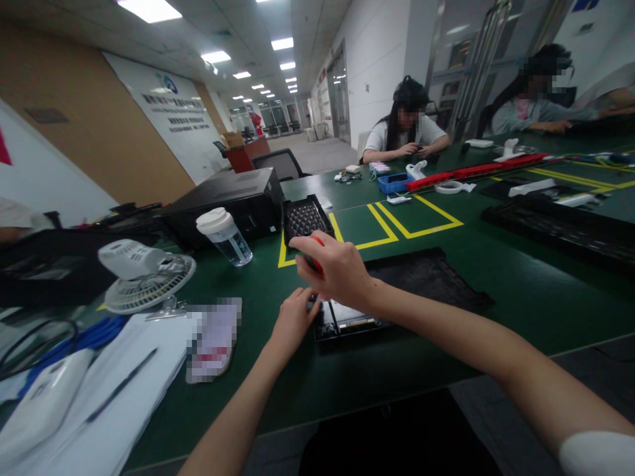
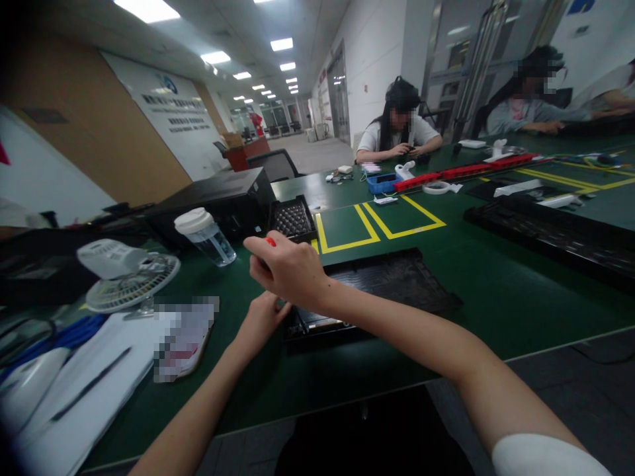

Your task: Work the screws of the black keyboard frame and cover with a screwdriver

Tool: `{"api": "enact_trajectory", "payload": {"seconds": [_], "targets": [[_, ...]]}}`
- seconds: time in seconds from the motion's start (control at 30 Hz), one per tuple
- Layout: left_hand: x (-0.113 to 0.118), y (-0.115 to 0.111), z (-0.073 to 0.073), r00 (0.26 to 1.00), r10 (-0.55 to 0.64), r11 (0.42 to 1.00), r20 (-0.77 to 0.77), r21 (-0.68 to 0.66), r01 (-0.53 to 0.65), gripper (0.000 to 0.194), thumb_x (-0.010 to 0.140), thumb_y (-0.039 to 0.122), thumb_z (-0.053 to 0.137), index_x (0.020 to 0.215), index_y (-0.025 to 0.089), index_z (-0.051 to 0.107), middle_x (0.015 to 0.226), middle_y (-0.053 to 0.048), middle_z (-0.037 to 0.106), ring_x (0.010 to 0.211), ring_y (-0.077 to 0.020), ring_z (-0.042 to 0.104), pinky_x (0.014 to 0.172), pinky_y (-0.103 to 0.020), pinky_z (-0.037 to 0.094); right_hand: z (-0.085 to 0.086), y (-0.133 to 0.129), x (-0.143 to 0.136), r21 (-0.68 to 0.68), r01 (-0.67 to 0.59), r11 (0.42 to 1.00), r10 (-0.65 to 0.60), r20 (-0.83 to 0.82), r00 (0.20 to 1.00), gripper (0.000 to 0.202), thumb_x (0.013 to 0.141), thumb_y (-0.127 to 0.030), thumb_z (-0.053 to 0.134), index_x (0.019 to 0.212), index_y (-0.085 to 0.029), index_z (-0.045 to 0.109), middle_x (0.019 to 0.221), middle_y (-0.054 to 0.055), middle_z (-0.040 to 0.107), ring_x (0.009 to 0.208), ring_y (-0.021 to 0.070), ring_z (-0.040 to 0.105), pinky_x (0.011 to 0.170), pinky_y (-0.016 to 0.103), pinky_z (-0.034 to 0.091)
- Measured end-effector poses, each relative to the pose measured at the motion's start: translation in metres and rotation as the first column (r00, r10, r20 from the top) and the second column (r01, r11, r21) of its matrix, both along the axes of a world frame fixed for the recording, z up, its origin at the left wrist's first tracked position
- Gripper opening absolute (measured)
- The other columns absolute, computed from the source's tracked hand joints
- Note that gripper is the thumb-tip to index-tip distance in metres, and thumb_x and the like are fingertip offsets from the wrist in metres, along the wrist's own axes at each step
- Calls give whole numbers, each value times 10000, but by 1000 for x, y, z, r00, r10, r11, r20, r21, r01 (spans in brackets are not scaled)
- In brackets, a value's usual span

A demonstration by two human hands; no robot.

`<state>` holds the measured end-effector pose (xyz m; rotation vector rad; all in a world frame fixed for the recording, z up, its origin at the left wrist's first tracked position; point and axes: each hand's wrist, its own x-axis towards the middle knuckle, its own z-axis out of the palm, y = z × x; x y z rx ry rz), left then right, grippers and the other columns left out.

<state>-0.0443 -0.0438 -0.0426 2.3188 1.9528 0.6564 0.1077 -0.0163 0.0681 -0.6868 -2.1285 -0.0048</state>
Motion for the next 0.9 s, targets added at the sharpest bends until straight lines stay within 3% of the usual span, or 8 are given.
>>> {"api": "enact_trajectory", "payload": {"seconds": [0.13, 0.2, 0.3, 0.4, 0.47, 0.73, 0.8, 0.9], "targets": [[1, -1, 2, 1000, -12, 1000, 17, 7, 12, 109, 833, 203, 513, 888, 171, 601, 824, -34, 589, 703, -158, 579, 682, -263, 443, 2, 6, 6, -52, -182, 982, 180, -40, 983, 315, 902, -282, 340, 969, -110, 596, 819, 63, 569, 728, 151, 511, 693, 280, 393], [1, -1, 2, 1000, -10, 1000, 20, 10, 10, 109, 834, 210, 512, 888, 176, 599, 826, -30, 584, 694, -154, 578, 681, -259, 444, 5, 10, 8, -120, -367, 922, 353, -125, 927, 326, 901, -220, 293, 980, -95, 584, 876, 80, 582, 808, 161, 536, 762, 300, 417], [0, 0, 0, 1000, -8, 1000, 13, 8, 7, 116, 835, 219, 511, 899, 183, 602, 825, -26, 585, 689, -149, 579, 684, -255, 448, 8, 17, 11, -297, -624, 723, 542, -317, 779, 298, 890, -172, 319, 1047, -84, 556, 1007, 105, 598, 947, 165, 566, 862, 325, 433], [-1, 1, 0, 1000, -5, 1000, 6, 4, 5, 127, 830, 213, 516, 918, 183, 604, 843, -31, 596, 718, -154, 586, 703, -259, 452, 10, 24, 15, -463, -800, 381, 632, -502, 591, 288, 881, -186, 429, 1135, -83, 515, 1122, 132, 584, 1031, 175, 589, 905, 335, 447], [0, 0, 0, 1000, 4, 1000, 5, -1, -4, 136, 830, 212, 517, 927, 181, 608, 842, -35, 597, 735, -161, 591, 705, -264, 455, 11, 26, 18, -504, -840, 202, 657, -566, 498, 297, 868, -199, 499, 1143, -90, 519, 1163, 142, 576, 1084, 190, 580, 913, 332, 454], [1, 0, 3, 999, 20, 999, 38, -37, -18, 149, 820, 202, 526, 925, 165, 626, 940, -72, 631, 855, -196, 615, 783, -302, 472, 4, 32, 16, -478, -843, -247, 611, -752, 248, 221, 825, -246, 621, 980, -143, 502, 1252, 158, 548, 1093, 221, 591, 952, 442, 434], [1, 0, 3, 999, 27, 999, 46, -41, -25, 164, 815, 200, 529, 943, 169, 627, 955, -74, 638, 875, -202, 618, 788, -306, 475, 2, 34, 14, -462, -830, -312, 609, -768, 199, 229, 826, -253, 622, 972, -152, 478, 1185, 147, 594, 1023, 217, 628, 921, 451, 453], [2, 0, 4, 998, 32, 999, 48, -31, -30, 194, 816, 203, 527, 981, 181, 627, 991, -75, 638, 922, -212, 613, 802, -312, 477, 2, 35, 13, -449, -832, -325, 613, -770, 176, 242, 821, -241, 630, 965, -157, 454, 1071, 120, 646, 893, 192, 667, 834, 409, 503]]}}
